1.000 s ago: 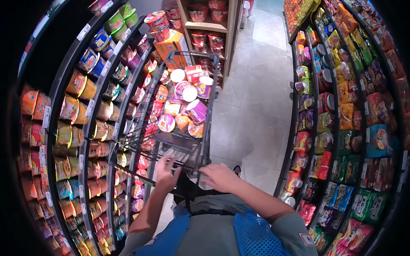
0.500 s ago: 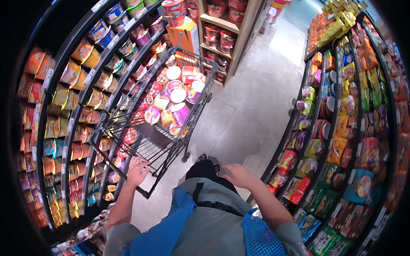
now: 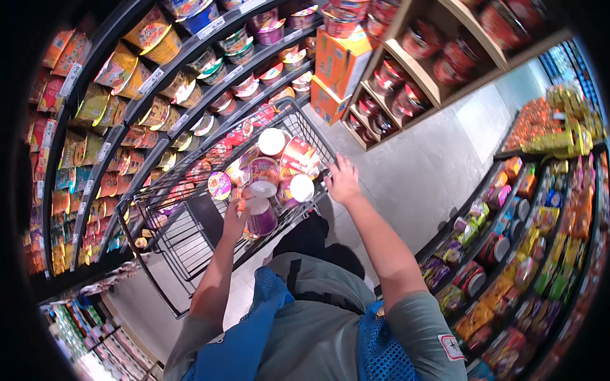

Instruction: Stocking various brands of instant noodle bowls onto store shelves from a shopping cart.

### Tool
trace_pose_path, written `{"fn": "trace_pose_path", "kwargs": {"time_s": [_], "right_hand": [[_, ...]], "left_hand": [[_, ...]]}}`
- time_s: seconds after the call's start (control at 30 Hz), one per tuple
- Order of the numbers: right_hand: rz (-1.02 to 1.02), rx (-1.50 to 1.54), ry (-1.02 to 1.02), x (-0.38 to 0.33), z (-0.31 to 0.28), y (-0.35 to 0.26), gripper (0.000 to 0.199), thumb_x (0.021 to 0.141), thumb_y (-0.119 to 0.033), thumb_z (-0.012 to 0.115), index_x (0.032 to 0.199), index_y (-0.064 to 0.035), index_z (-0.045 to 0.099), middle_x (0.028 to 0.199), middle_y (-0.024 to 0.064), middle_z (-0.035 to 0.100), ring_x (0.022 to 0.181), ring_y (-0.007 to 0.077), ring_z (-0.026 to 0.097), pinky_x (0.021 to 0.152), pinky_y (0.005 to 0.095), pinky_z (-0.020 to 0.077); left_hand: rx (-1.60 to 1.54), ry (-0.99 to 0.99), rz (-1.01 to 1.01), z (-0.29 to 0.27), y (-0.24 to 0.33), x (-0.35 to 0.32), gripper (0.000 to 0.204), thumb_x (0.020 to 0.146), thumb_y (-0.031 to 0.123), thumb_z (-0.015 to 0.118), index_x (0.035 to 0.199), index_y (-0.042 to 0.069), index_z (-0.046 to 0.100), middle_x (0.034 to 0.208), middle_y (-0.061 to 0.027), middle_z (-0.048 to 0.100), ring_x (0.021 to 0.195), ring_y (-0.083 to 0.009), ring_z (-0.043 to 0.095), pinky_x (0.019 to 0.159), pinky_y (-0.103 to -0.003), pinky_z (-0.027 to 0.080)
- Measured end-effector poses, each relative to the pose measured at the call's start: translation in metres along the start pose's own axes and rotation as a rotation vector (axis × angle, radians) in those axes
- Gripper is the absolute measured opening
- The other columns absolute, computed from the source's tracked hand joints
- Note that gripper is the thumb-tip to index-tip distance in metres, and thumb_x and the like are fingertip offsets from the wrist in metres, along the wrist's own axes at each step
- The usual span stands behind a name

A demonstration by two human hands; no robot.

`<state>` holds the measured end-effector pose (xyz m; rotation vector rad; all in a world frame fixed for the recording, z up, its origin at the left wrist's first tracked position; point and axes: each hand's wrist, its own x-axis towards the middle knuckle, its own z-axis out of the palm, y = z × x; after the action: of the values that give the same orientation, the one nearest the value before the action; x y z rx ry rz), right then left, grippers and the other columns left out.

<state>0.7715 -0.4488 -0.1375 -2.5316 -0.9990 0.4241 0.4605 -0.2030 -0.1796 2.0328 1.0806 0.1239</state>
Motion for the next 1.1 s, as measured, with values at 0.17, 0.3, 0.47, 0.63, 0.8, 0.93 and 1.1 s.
{"fn": "trace_pose_path", "kwargs": {"time_s": [0.17, 0.3, 0.47, 0.63, 0.8, 0.93, 1.1], "right_hand": [[-0.044, -0.138, -0.361, 0.028, 0.012, -0.018, 0.045, 0.09, -0.021, 0.057, 0.133, -0.0075, 0.057, 0.158, 0.0166, 0.026, 0.148, 0.0378, 0.024, 0.118, 0.0621, 0.0227], [-0.156, -0.15, -0.348, 0.03, 0.004, -0.014, 0.04, 0.089, -0.02, 0.056, 0.127, -0.0066, 0.059, 0.148, 0.0258, 0.034, 0.14, 0.0428, 0.034, 0.116, 0.0615, 0.027], [-0.506, -0.166, -0.446, 0.036, 0.036, -0.004, 0.043, 0.088, -0.024, 0.058, 0.127, -0.0059, 0.06, 0.143, 0.0311, 0.038, 0.131, 0.0454, 0.044, 0.102, 0.0678, 0.0384], [-0.554, -0.167, -0.934, 0.072, 0.009, 0.01, 0.049, 0.09, -0.023, 0.057, 0.136, -0.0065, 0.052, 0.138, 0.0317, 0.046, 0.129, 0.0471, 0.047, 0.105, 0.0604, 0.0407], [-0.703, 0.234, -1.187, 0.159, -0.045, -0.009, 0.061, 0.091, -0.018, 0.065, 0.145, -0.0037, 0.039, 0.137, 0.0265, 0.051, 0.13, 0.0368, 0.052, 0.108, 0.0452, 0.0427], [-0.778, 0.449, -1.028, 0.224, -0.107, -0.066, 0.073, 0.092, -0.029, 0.071, 0.148, -0.004, 0.032, 0.142, 0.0251, 0.047, 0.13, 0.0369, 0.051, 0.108, 0.0451, 0.0424], [-1.01, 0.659, -0.69, 0.291, -0.19, -0.132, 0.097, 0.086, -0.048, 0.076, 0.153, -0.0031, 0.021, 0.155, 0.0203, 0.029, 0.137, 0.0334, 0.045, 0.115, 0.0463, 0.0373]], "left_hand": [[0.14, -0.035, -0.416, 0.033, 0.011, 0.105, 0.1, 0.078, 0.063, 0.072, 0.147, 0.0, 0.037, 0.131, -0.0319, 0.056, 0.126, -0.042, 0.055, 0.103, -0.047, 0.046], [0.172, -0.252, -0.525, 0.046, 0.008, 0.135, 0.121, 0.07, 0.076, 0.069, 0.152, -0.003, 0.028, 0.139, -0.0292, 0.053, 0.13, -0.0407, 0.053, 0.107, -0.047, 0.044], [-0.401, 0.186, -0.392, 0.049, -0.076, 0.076, 0.114, 0.063, 0.046, 0.092, 0.143, -0.01, 0.034, 0.135, -0.0228, 0.057, 0.124, -0.0326, 0.057, 0.103, -0.041, 0.048], [-0.385, 0.397, -0.653, 0.027, -0.004, 0.046, 0.096, 0.076, 0.032, 0.086, 0.149, -0.001, 0.033, 0.129, -0.0194, 0.06, 0.12, -0.0276, 0.058, 0.102, -0.036, 0.046], [-0.634, 0.752, -0.51, 0.011, 0.09, 0.019, 0.08, 0.087, 0.017, 0.077, 0.15, -0.004, 0.032, 0.135, -0.0162, 0.055, 0.119, -0.0232, 0.055, 0.104, -0.034, 0.043], [-0.516, 0.787, -0.475, 0.011, 0.152, 0.018, 0.09, 0.087, 0.023, 0.076, 0.157, 0.004, 0.024, 0.149, -0.0158, 0.045, 0.131, -0.0258, 0.048, 0.11, -0.037, 0.038], [-0.94, 0.716, 0.011, -0.01, 0.305, 0.08, 0.104, 0.085, 0.037, 0.077, 0.16, 0.006, 0.013, 0.159, -0.0167, 0.029, 0.146, -0.0276, 0.029, 0.12, -0.04, 0.024]]}}
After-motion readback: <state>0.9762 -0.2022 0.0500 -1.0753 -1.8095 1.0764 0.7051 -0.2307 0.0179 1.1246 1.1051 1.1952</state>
